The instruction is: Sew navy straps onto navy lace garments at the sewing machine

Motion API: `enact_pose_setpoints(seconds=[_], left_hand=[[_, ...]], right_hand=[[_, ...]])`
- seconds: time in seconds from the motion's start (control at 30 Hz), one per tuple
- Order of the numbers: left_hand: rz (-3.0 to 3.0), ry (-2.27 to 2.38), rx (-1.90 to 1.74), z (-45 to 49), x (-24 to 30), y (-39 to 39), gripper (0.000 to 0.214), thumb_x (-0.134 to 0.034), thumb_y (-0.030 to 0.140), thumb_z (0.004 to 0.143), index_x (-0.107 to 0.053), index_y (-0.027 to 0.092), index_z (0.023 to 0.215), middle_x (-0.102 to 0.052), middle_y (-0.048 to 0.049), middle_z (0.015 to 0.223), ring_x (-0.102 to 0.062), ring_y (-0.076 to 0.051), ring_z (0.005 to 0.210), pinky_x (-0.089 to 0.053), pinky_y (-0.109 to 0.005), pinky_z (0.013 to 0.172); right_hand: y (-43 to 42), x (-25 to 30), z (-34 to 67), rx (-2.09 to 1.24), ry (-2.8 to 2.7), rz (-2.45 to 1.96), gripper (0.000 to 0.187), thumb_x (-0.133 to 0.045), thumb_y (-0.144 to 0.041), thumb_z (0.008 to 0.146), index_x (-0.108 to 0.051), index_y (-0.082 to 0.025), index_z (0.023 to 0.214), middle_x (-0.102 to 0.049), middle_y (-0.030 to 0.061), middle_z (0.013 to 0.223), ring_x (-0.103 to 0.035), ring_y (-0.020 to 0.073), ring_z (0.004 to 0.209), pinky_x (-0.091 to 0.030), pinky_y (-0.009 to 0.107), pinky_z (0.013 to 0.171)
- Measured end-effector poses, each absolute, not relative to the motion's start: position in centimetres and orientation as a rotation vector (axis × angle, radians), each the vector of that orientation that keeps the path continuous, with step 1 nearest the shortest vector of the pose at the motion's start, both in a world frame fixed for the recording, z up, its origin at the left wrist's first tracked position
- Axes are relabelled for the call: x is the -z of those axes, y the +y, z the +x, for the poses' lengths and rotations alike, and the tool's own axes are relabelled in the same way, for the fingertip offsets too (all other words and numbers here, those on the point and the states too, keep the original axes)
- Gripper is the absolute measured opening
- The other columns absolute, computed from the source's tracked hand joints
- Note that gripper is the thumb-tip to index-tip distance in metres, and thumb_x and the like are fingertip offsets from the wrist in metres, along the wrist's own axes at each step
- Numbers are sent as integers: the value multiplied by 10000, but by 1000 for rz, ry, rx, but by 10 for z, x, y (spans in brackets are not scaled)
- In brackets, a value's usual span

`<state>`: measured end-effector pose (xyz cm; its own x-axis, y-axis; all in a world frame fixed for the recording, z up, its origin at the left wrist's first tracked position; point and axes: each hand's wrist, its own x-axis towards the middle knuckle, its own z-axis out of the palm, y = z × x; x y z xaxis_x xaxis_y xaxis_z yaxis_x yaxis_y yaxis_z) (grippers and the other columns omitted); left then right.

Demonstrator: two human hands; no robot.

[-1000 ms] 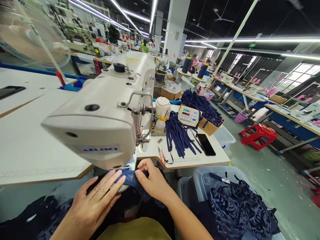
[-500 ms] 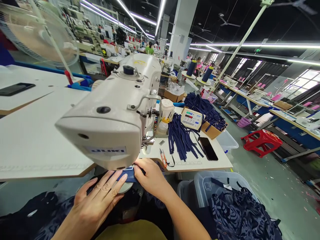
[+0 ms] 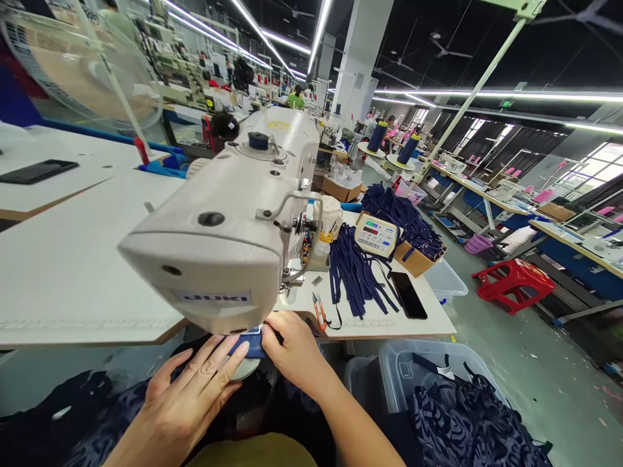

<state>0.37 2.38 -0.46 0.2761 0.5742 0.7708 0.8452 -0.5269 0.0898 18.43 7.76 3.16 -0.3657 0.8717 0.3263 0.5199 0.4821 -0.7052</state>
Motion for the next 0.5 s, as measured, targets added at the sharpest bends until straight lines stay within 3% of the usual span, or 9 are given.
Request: enact_pose_setpoints(seconds=[0.5], left_hand=[[-2103,-1428,1163,9,7,19,427,-494,378,909,-493,242,1314,-638,-89,1225,-620,-196,1084,-308,-343,999]], right_hand=[[78,-20,180,-777,-1945,-1136,152,-429,-214,927,-547,-202,832,-570,9,806,-539,159,815,-396,261,728]])
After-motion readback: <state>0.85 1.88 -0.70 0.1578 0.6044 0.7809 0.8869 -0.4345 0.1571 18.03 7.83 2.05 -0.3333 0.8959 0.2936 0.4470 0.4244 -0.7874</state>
